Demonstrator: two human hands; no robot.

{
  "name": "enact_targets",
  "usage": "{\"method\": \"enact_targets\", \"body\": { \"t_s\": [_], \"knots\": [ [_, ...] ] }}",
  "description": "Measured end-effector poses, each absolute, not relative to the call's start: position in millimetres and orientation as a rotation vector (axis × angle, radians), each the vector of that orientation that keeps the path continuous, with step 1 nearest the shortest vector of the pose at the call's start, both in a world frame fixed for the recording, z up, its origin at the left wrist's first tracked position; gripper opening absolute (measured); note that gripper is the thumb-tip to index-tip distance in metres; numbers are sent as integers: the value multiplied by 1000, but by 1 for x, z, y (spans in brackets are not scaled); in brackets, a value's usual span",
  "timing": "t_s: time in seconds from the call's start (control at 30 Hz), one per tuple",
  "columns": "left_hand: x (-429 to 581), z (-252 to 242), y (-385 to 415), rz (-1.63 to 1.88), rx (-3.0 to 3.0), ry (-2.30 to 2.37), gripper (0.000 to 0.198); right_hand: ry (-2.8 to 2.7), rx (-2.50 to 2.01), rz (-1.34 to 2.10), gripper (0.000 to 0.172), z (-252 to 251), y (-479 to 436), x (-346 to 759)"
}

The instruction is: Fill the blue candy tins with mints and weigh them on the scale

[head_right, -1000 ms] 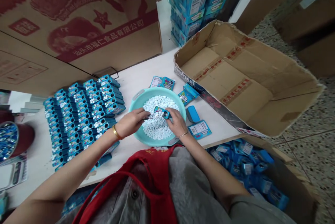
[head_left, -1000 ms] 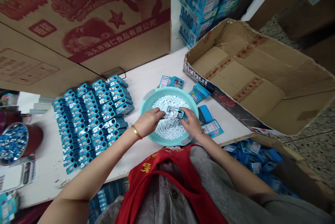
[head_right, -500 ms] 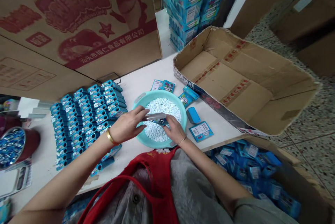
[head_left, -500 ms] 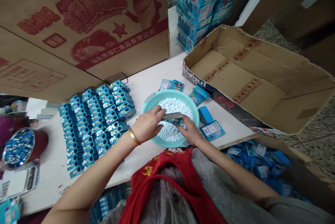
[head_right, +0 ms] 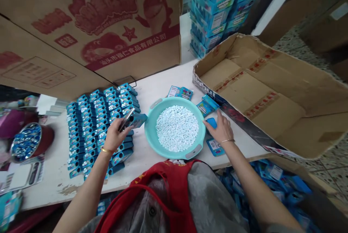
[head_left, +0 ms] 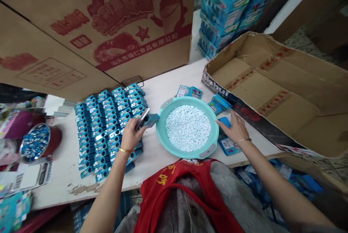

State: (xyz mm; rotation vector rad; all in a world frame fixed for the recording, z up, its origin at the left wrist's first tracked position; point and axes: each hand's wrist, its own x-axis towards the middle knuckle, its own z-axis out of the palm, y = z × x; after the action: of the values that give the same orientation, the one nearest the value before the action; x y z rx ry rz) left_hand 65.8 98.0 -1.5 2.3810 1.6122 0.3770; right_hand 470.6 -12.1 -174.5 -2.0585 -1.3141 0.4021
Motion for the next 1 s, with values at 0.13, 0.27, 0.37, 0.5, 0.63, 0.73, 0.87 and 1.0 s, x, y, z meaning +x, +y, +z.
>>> {"method": "enact_targets", "body": {
  "t_s": [0.13, 0.27, 0.37, 0.5, 0.63, 0.73, 0.87, 1.0],
  "knots": [
    [27, -24, 114, 191, 2309, 1785, 26, -1371, -2050, 742, 60, -199, -17, 480],
    [18, -62, 131, 35, 2285, 1777, 25, -1387, -1936, 789, 49, -200, -13, 480],
    [22, -82, 139, 5, 2271, 1834, 26, -1259, -1886, 691, 39, -199, -13, 488],
    [40, -84, 134, 289, 2246, 1976, 40, -1021, -1896, 507, 32, -196, -31, 509],
    [91, -69, 105, 554, 2071, 1733, 27, -727, -1821, 504, 28, -179, -53, 512],
    [153, -58, 71, 516, 1708, 1389, 34, -563, -1599, 691, 34, -160, -54, 485],
    [221, -47, 42, 380, 1318, 1092, 61, -481, -1408, 911, 30, -130, -44, 434],
    [225, -34, 49, 401, 1425, 1004, 53, -568, -1199, 1384, 33, -105, -43, 418]
  ]
}}
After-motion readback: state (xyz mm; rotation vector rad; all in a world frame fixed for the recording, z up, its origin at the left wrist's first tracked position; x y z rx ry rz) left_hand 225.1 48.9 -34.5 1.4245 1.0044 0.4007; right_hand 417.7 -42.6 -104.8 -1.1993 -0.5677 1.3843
